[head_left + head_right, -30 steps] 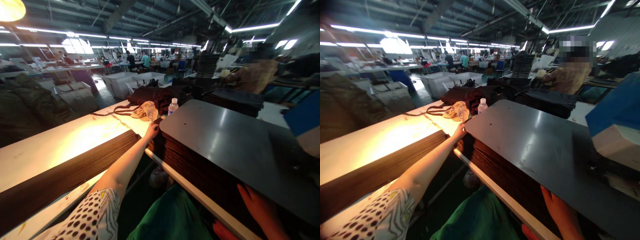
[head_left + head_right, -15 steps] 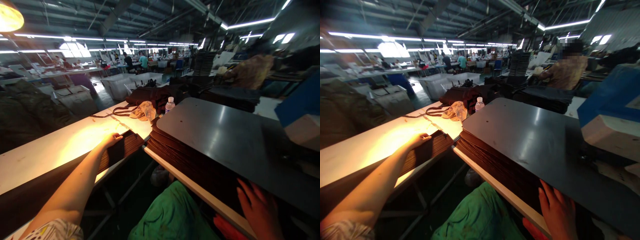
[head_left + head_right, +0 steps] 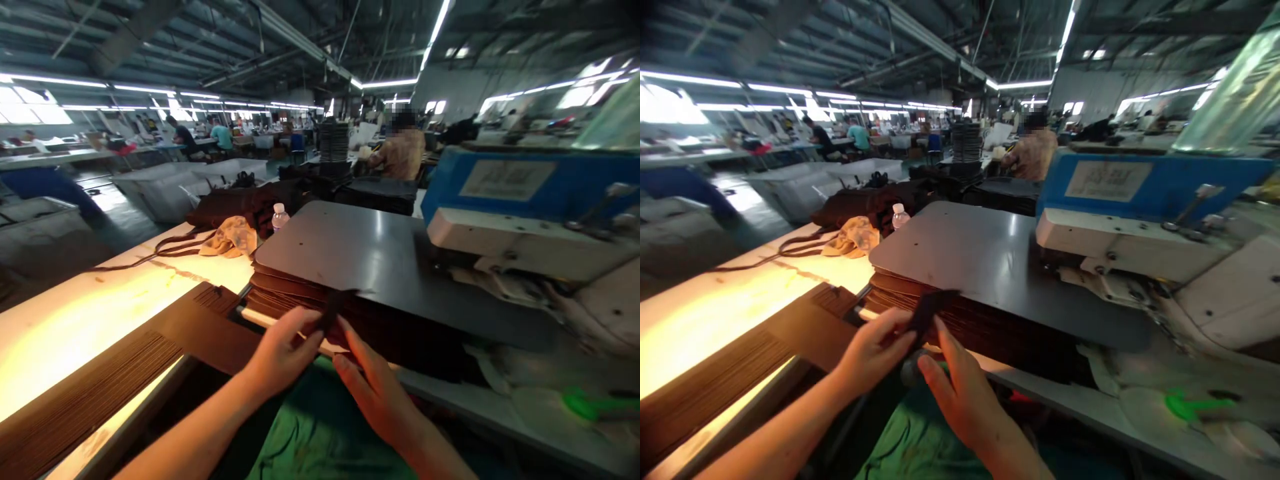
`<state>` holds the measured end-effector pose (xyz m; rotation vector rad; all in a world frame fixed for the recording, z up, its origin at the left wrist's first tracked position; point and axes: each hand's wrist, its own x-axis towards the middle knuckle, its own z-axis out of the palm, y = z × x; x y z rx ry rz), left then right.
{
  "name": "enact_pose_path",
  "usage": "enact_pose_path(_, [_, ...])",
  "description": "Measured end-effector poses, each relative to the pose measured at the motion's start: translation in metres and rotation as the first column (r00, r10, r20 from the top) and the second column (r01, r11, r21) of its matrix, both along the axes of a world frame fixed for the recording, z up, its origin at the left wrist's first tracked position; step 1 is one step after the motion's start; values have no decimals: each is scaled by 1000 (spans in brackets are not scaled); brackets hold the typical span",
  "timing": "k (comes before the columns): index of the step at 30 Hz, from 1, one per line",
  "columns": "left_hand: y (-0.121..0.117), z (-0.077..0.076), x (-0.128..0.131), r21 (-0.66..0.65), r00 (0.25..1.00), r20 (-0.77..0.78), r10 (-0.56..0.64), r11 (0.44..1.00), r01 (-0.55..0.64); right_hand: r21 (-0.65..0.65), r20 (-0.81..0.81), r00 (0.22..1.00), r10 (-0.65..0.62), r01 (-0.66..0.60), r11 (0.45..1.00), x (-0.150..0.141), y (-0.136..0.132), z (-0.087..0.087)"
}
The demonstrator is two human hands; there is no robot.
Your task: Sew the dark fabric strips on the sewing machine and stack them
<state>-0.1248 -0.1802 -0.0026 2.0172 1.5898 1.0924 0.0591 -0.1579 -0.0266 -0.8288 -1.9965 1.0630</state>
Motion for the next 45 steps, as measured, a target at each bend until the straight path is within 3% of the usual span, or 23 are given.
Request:
enact_pose_path(2, [3, -2, 37, 12, 968, 141, -207, 978, 207, -7, -87, 991, -106, 106, 994, 4, 2, 4])
enact_pose_path(5, [8, 5, 68, 21, 878, 264, -400, 912, 409, 2, -133, 937, -323, 326, 945, 29, 13, 14])
enact_pose_path(10, [18, 39, 89, 114, 807, 185, -561, 828, 549, 87, -115, 817, -565, 575, 814, 83, 38, 55])
enact_pose_path(13, [39, 54, 96, 211, 843, 6, -539, 824, 525, 109, -5, 847, -532, 530, 841, 107, 64, 69])
enact_pose_path(15, [63, 53, 101, 218, 876, -143, -462, 848, 483, 99, 148, 860, -488, 478, 873, 118, 85, 63])
enact_pose_path(19, [114, 30, 109, 98, 857, -419, -301, 923, 372, 100, 380, 784, -490, 492, 865, 131, 121, 37])
enact_pose_path(22, [136, 12, 114, 72, 814, -528, -243, 942, 328, 96, 462, 741, -487, 505, 858, 134, 133, 29])
enact_pose_path(26, [146, 7, 118, 75, 810, -537, -234, 943, 323, 176, 518, 657, -548, 545, 820, 131, 135, 36])
enact_pose_path(33, [151, 8, 119, 57, 830, -494, -257, 944, 326, 287, 501, 609, -614, 553, 782, 125, 139, 36])
enact_pose_path(39, [152, 6, 118, 70, 818, -517, -250, 941, 332, 378, 535, 579, -615, 488, 787, 123, 137, 36])
enact_pose_path(45, [155, 8, 119, 61, 813, -522, -258, 939, 338, 461, 626, 499, -599, 383, 800, 118, 137, 43])
